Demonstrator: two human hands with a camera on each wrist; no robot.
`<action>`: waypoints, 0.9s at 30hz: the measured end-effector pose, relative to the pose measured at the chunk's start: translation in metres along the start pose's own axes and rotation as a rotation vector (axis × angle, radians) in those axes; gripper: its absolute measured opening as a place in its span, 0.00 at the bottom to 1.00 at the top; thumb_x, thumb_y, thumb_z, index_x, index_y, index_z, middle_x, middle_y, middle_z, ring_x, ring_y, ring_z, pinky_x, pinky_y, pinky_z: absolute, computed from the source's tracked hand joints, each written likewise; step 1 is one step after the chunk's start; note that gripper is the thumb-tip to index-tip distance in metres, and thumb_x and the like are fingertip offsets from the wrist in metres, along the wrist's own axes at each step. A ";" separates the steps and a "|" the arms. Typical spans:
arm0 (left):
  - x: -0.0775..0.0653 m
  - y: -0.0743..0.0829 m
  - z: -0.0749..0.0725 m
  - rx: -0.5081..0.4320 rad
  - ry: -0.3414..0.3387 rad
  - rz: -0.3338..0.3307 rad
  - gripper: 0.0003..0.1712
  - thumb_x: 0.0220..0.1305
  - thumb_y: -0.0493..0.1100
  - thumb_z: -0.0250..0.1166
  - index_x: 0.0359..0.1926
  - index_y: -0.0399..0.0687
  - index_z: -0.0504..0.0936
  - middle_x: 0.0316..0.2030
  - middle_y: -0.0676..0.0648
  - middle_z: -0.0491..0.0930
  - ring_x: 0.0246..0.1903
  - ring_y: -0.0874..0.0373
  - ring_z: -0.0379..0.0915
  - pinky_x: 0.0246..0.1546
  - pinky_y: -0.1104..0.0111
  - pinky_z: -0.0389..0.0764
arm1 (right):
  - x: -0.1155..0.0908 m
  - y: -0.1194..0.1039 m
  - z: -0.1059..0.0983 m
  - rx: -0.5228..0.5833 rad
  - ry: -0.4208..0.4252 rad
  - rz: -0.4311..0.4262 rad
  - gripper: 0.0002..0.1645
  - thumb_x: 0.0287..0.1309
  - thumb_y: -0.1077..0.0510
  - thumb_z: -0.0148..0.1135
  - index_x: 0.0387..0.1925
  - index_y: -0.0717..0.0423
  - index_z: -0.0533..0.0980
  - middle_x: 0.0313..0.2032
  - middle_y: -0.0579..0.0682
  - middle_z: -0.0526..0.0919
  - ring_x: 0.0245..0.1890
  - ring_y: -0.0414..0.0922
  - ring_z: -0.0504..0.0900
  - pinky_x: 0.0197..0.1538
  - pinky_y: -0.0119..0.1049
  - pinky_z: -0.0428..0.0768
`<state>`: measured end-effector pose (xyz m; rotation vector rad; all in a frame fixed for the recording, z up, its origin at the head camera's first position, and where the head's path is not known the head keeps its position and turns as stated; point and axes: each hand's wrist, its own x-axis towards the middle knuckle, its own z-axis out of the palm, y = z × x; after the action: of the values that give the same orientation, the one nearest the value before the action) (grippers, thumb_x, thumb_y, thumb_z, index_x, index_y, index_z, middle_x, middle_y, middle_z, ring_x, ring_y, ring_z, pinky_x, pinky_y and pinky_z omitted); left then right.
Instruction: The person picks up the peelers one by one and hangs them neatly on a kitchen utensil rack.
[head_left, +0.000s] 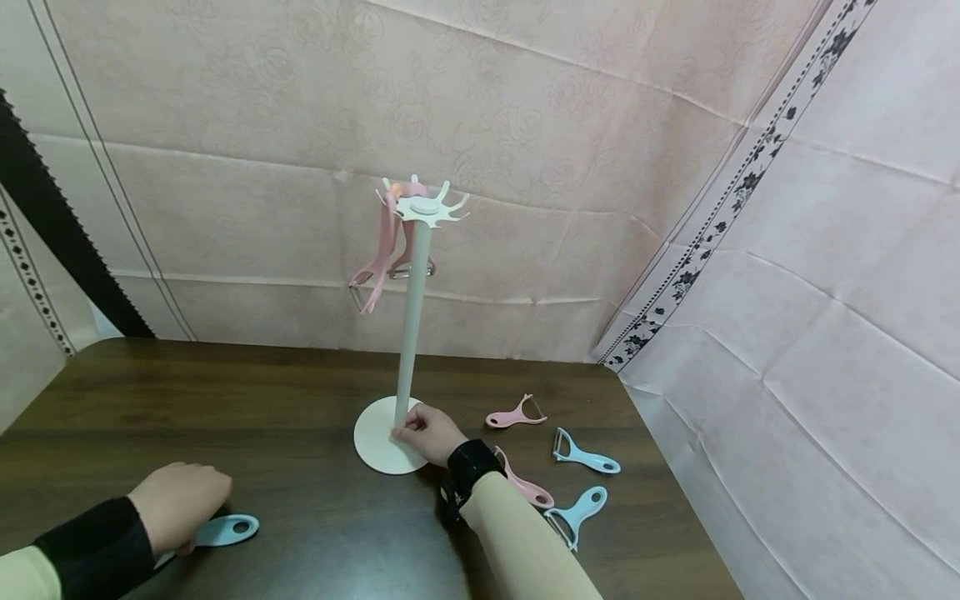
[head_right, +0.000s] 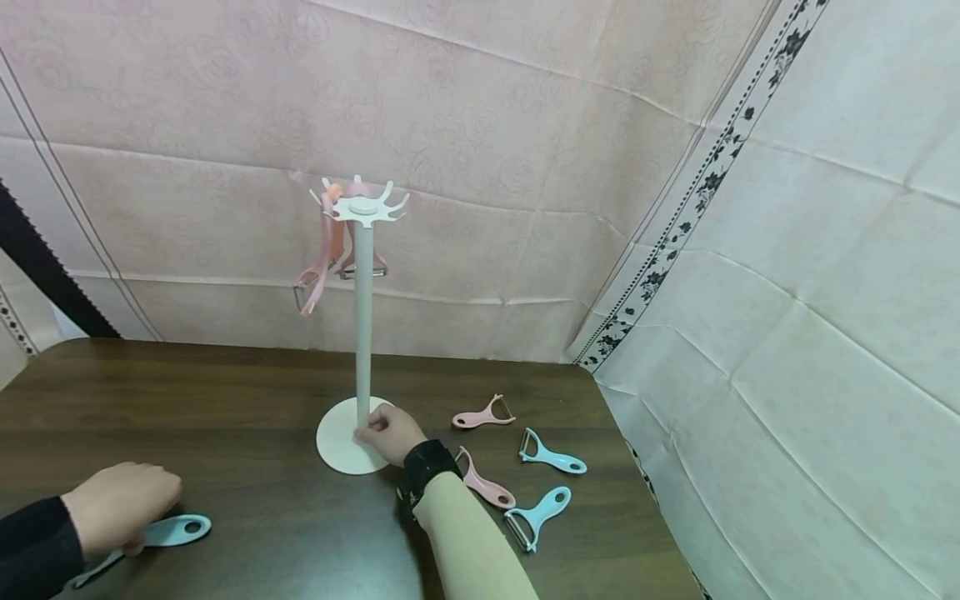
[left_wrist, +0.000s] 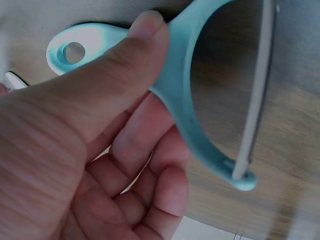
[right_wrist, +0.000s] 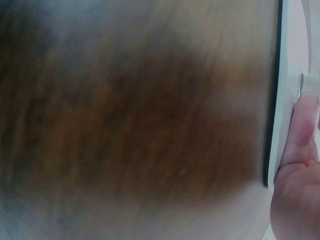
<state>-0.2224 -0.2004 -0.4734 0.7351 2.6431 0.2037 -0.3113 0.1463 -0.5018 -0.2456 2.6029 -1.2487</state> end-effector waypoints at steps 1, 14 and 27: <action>-0.001 0.000 0.000 -0.007 0.001 0.003 0.20 0.36 0.28 0.75 0.25 0.51 0.74 0.21 0.53 0.70 0.20 0.56 0.64 0.22 0.61 0.70 | 0.000 0.000 0.000 -0.002 0.001 -0.001 0.10 0.59 0.50 0.67 0.31 0.50 0.76 0.29 0.43 0.76 0.32 0.41 0.73 0.38 0.37 0.70; -0.002 -0.001 -0.026 -0.073 0.043 -0.014 0.18 0.43 0.36 0.76 0.19 0.54 0.72 0.18 0.56 0.67 0.18 0.61 0.60 0.19 0.69 0.61 | 0.000 0.001 0.001 -0.002 0.008 -0.010 0.10 0.58 0.50 0.68 0.31 0.50 0.76 0.28 0.43 0.77 0.32 0.40 0.73 0.37 0.35 0.70; -0.005 0.003 -0.065 -0.023 0.260 0.016 0.14 0.51 0.42 0.74 0.19 0.58 0.76 0.17 0.60 0.68 0.18 0.64 0.61 0.19 0.69 0.65 | 0.000 0.000 0.001 -0.001 0.010 -0.015 0.10 0.59 0.51 0.67 0.31 0.51 0.76 0.28 0.43 0.76 0.31 0.40 0.73 0.36 0.35 0.70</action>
<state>-0.2436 -0.2031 -0.4113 0.7683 2.8745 0.3556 -0.3107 0.1457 -0.5027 -0.2604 2.6151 -1.2572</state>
